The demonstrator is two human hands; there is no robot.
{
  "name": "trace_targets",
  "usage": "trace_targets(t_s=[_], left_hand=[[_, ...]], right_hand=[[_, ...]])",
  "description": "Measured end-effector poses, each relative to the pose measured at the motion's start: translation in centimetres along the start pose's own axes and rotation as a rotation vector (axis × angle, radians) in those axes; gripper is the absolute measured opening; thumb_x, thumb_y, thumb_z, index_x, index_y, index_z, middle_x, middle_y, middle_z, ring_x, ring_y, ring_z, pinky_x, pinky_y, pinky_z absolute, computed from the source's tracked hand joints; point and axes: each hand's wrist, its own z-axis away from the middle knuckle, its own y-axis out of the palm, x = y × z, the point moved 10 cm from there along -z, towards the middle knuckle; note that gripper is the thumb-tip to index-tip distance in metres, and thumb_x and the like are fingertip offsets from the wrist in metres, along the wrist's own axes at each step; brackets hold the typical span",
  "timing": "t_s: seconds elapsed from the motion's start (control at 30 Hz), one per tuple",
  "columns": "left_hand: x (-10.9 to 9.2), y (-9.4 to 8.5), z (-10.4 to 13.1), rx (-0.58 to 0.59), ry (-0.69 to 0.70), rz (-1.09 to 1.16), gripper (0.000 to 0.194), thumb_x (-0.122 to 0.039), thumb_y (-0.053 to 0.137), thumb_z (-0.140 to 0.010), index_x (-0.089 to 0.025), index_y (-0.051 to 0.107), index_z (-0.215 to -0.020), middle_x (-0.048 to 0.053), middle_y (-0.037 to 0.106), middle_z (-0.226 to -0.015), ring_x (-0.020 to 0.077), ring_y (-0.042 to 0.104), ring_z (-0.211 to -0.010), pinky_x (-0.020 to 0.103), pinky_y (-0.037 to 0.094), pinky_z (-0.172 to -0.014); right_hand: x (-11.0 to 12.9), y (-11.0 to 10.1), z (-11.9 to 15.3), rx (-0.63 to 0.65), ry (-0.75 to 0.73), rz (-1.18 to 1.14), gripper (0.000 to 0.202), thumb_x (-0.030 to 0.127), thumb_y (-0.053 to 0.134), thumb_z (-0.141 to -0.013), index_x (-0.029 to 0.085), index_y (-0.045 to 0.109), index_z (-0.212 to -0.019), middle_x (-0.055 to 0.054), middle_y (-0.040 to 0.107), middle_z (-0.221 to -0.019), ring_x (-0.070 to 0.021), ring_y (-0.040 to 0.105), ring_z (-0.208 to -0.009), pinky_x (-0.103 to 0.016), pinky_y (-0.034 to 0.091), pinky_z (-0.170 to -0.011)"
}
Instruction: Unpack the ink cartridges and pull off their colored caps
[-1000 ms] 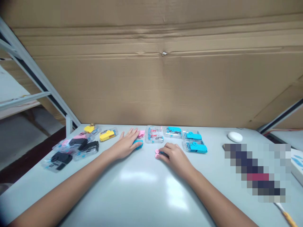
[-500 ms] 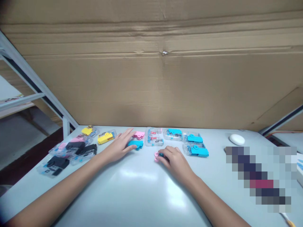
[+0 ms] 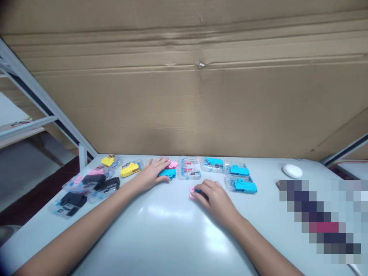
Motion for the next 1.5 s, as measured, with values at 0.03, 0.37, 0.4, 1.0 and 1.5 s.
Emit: trace_targets(t_s=[0.03,0.37,0.4,1.0,1.5], left_hand=[[0.0,-0.1,-0.1,-0.014,0.01,-0.009,0.066,-0.062,0.048,-0.091,-0.026,0.039,-0.145,0.01,0.038,-0.154,0.0306,0.028,-0.144,0.055,0.018,-0.116],[0.1,-1.0,-0.6,-0.081,0.043,-0.004,0.05,-0.055,0.05,-0.093,-0.027,0.05,-0.134,0.009,0.054,-0.14,0.0265,0.046,-0.131,0.053,0.015,-0.118],[0.2,-1.0,-0.7,-0.084,0.039,-0.002,0.05,-0.055,0.051,-0.093,-0.027,0.05,-0.134,0.008,0.054,-0.14,0.0266,0.046,-0.131,0.053,0.015,-0.118],[-7.0,-0.3,-3.1,-0.008,0.136,-0.067,0.077,-0.069,0.041,-0.09,-0.027,0.025,-0.152,0.013,0.022,-0.161,0.0315,0.019,-0.148,0.057,0.011,-0.117],[-7.3,1.9,-6.1,0.077,0.06,-0.189,0.068,-0.06,0.038,-0.095,-0.015,0.039,-0.146,0.022,0.027,-0.156,0.0362,0.026,-0.145,0.063,-0.001,-0.115]], right_hand=[[0.0,0.0,0.0,0.0,0.0,-0.002,0.019,0.038,0.054,-0.096,0.026,0.068,-0.098,-0.004,0.067,-0.09,-0.021,0.062,-0.085,-0.037,0.045,-0.08],[-0.5,-0.6,0.1,-0.033,-0.031,0.042,0.022,0.033,0.048,-0.099,0.026,0.069,-0.097,-0.005,0.066,-0.089,-0.0197,0.062,-0.083,-0.037,0.046,-0.077],[-0.7,-0.6,0.1,-0.04,-0.034,0.049,0.021,0.032,0.048,-0.099,0.026,0.068,-0.098,-0.005,0.066,-0.089,-0.0197,0.062,-0.083,-0.037,0.046,-0.077],[-3.1,-3.3,-0.2,-0.138,0.027,0.255,0.023,0.032,0.048,-0.098,0.021,0.068,-0.102,-0.009,0.064,-0.1,-0.0243,0.06,-0.095,-0.042,0.046,-0.087],[-7.1,-4.0,-5.4,0.04,0.115,0.519,0.058,0.028,0.067,-0.083,0.018,0.046,-0.136,-0.016,0.055,-0.137,-0.0339,0.047,-0.126,-0.046,0.04,-0.097]])
